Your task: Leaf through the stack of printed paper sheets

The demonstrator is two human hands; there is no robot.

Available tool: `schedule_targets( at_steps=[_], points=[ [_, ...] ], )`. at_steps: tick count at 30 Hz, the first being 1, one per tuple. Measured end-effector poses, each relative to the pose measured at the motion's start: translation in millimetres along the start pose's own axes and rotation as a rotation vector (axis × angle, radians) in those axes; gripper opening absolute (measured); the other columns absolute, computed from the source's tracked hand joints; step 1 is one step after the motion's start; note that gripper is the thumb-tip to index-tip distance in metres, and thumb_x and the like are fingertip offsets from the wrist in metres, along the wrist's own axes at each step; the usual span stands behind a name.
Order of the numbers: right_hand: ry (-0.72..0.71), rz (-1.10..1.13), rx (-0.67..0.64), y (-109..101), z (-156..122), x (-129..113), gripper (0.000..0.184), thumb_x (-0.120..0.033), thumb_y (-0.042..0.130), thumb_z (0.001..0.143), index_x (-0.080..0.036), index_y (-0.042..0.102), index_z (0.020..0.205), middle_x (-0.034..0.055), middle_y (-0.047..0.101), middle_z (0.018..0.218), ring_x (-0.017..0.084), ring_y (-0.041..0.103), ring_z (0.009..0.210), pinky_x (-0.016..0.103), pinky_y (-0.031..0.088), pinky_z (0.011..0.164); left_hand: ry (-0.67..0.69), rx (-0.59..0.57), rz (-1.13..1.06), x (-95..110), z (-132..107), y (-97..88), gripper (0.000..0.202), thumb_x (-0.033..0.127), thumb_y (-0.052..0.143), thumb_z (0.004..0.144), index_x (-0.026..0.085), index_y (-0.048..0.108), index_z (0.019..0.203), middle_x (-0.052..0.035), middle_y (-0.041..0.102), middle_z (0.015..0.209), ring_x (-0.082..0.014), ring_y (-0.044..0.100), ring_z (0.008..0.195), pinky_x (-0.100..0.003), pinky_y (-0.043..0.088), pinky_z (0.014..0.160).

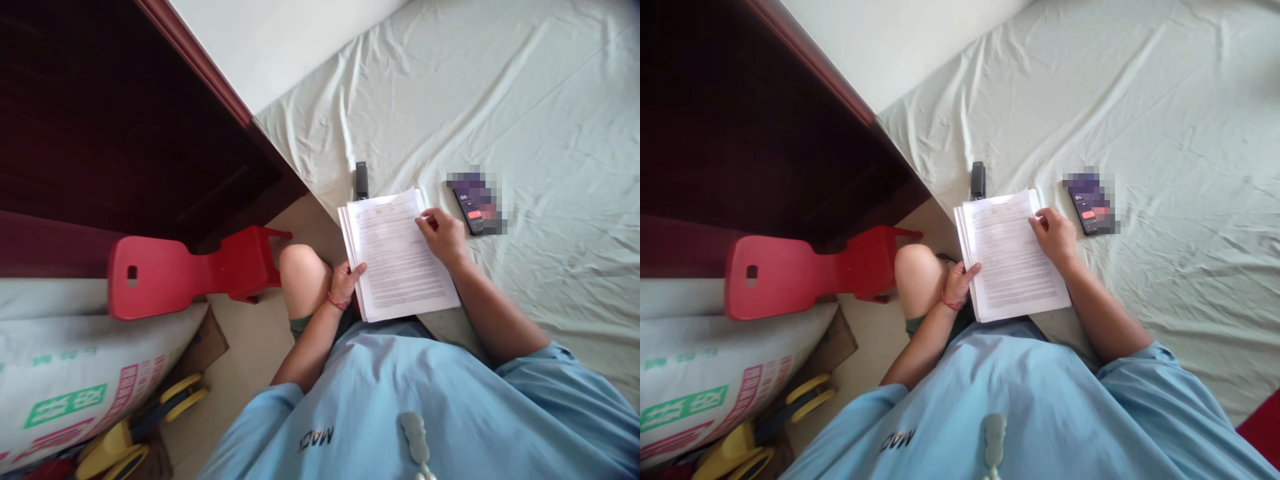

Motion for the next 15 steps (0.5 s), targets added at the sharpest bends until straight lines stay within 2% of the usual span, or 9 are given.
schedule_targets(
  at_steps=[6,11,15],
  points=[
    [-0.016,-0.251,-0.068,1,2,0,0.027,-0.039,0.054,0.097,-0.022,0.075,0.097,0.0113,0.078,0.095,0.025,0.065,0.080,0.034,0.040,0.070,0.042,-0.060,-0.045,-6,6,-7.7,0.052,0.065,0.087,0.076,0.017,0.082,0.095,-0.0070,0.082,0.097,-0.0253,0.075,0.097,-0.037,0.057,0.092],
    [0.037,-0.364,-0.062,-15,5,-7,0.028,-0.033,0.046,0.102,-0.021,0.071,0.101,0.0143,0.078,0.101,0.026,0.064,0.083,0.034,0.035,0.070,-0.023,-0.020,-0.116,-7,7,-9.7,0.047,0.059,0.090,0.068,0.017,0.080,0.085,-0.0066,0.080,0.086,-0.0307,0.076,0.102,-0.041,0.059,0.092],
    [0.089,-0.458,-0.035,-34,10,-10,0.029,-0.032,0.042,0.104,-0.020,0.068,0.107,0.0165,0.076,0.102,0.026,0.062,0.080,0.035,0.030,0.068,-0.003,0.017,-0.146,3,7,-10.1,0.041,0.053,0.090,0.066,0.017,0.076,0.080,-0.0065,0.079,0.082,-0.0322,0.076,0.103,-0.041,0.059,0.092]
  ],
)
Point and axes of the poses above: each hand's wrist, its own z-axis towards the middle knuckle, its own y-axis out of the palm, x = y × z, the point moved 4 cm from there along z, towards the middle knuckle
